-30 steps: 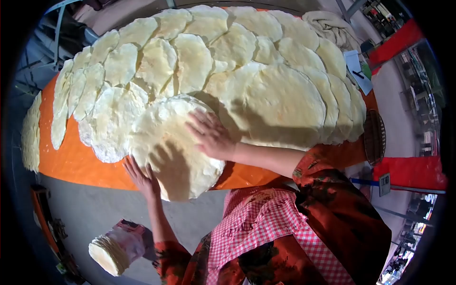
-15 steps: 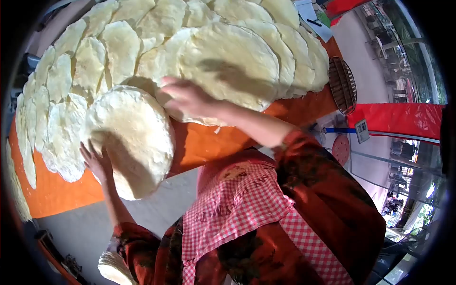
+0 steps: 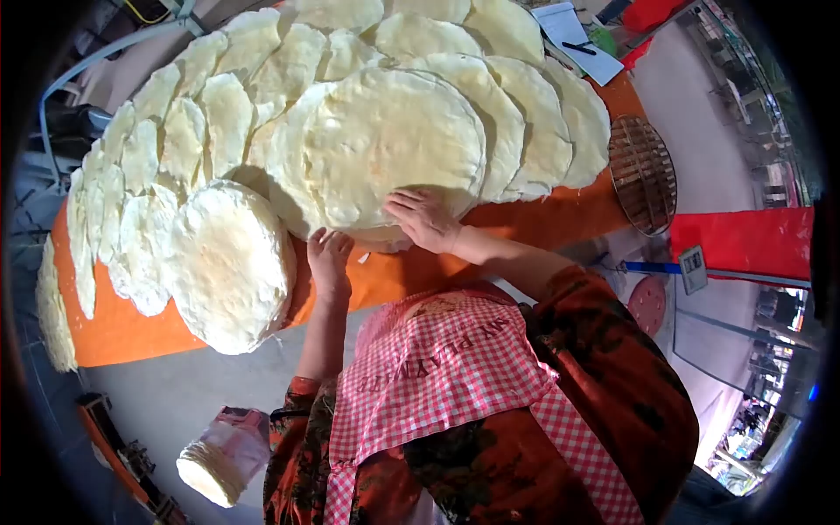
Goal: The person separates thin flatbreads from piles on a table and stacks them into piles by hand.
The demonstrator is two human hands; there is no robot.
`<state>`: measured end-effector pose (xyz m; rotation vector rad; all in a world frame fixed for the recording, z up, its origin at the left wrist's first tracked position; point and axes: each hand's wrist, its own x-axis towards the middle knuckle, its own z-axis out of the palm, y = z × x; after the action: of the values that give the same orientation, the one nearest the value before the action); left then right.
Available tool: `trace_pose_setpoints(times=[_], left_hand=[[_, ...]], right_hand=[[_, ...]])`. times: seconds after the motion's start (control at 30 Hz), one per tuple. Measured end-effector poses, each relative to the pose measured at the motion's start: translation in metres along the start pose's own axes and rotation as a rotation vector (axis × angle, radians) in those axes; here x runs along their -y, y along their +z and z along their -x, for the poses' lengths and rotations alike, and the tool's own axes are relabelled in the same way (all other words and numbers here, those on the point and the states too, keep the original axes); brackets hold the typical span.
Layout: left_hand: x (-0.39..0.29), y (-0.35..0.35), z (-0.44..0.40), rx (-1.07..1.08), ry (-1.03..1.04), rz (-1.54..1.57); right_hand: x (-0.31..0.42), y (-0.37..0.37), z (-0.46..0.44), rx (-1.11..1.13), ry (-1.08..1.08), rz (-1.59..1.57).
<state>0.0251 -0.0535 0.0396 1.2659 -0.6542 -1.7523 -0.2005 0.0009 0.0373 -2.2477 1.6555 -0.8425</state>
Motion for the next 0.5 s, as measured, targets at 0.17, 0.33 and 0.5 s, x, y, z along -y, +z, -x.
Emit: trace_pose_setpoints(times=[0.17, 0.33, 0.5], left_hand=[[0.007, 0.022, 0.003, -0.028, -0.105, -0.01], [0.026, 0.045, 0.006, -0.15, 0.062, -0.22], [0.04, 0.041, -0.015, -0.2, -0.084, -0.119]], right_hand=[[-0.018, 0.001, -0.001, -0.048, 0.056, -0.165], [-0.021, -0.002, -0.005, -0.052, 0.043, -0.175], [-0.041, -0.074, -0.082, 0.43, 0.719, -0.384]])
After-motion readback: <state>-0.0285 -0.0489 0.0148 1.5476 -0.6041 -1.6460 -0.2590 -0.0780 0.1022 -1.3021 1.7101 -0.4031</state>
